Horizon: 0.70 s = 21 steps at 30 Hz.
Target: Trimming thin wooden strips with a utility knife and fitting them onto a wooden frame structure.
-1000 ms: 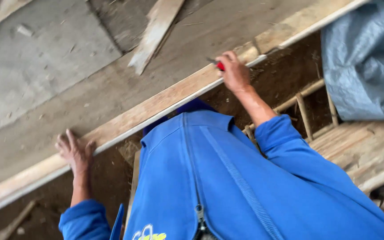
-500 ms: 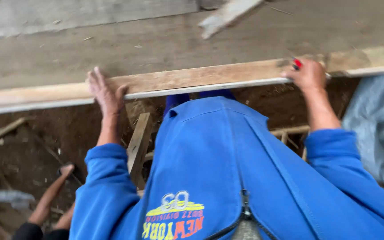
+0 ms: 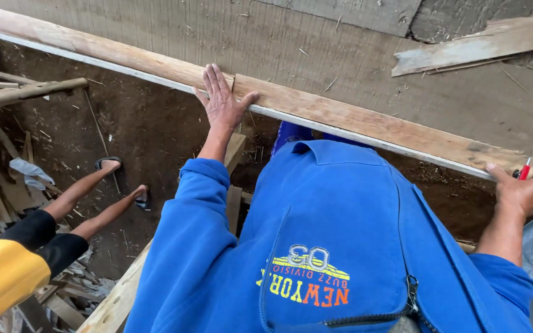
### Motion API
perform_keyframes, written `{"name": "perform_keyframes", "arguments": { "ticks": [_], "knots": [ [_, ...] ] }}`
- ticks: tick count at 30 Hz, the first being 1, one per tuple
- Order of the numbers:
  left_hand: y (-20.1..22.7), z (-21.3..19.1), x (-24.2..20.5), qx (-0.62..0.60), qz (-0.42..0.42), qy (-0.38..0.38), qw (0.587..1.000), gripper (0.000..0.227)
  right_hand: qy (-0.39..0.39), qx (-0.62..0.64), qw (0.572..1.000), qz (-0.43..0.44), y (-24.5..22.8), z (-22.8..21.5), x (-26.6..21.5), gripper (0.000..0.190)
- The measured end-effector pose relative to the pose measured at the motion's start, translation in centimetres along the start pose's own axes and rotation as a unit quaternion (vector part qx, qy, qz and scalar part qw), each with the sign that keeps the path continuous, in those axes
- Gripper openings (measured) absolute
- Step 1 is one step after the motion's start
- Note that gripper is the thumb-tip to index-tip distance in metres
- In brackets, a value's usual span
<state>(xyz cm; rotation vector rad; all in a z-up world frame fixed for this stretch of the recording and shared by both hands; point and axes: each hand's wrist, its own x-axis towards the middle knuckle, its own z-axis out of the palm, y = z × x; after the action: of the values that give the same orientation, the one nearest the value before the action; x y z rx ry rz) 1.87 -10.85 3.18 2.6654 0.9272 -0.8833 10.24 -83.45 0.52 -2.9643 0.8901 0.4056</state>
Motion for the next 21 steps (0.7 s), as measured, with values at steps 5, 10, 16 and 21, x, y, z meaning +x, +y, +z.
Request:
{"name": "perform_keyframes", "arguments": {
  "ticks": [5,10,16,21],
  "knots": [
    [-0.5,-0.2,0.6,0.014,0.002,-0.014,1.000,0.137,-0.014,-0.072,0.996,-0.047,3.7,3.7,2.9,0.090],
    [-0.8,0.5,1.0,0.029,0.004,-0.014,0.999,0.135,0.020,-0.079,0.995,-0.052,4.5,5.1,3.4,0.093],
    [-1.3,0.7,1.4,0.018,0.025,-0.014,0.999,0.130,-0.043,-0.042,0.998,0.004,2.1,2.7,2.5,0.081],
    [-3.5,1.9,2.5,-0.026,0.059,-0.003,0.998,0.112,-0.104,0.202,0.951,0.208,0.1,1.8,2.3,0.082]
  ]
}}
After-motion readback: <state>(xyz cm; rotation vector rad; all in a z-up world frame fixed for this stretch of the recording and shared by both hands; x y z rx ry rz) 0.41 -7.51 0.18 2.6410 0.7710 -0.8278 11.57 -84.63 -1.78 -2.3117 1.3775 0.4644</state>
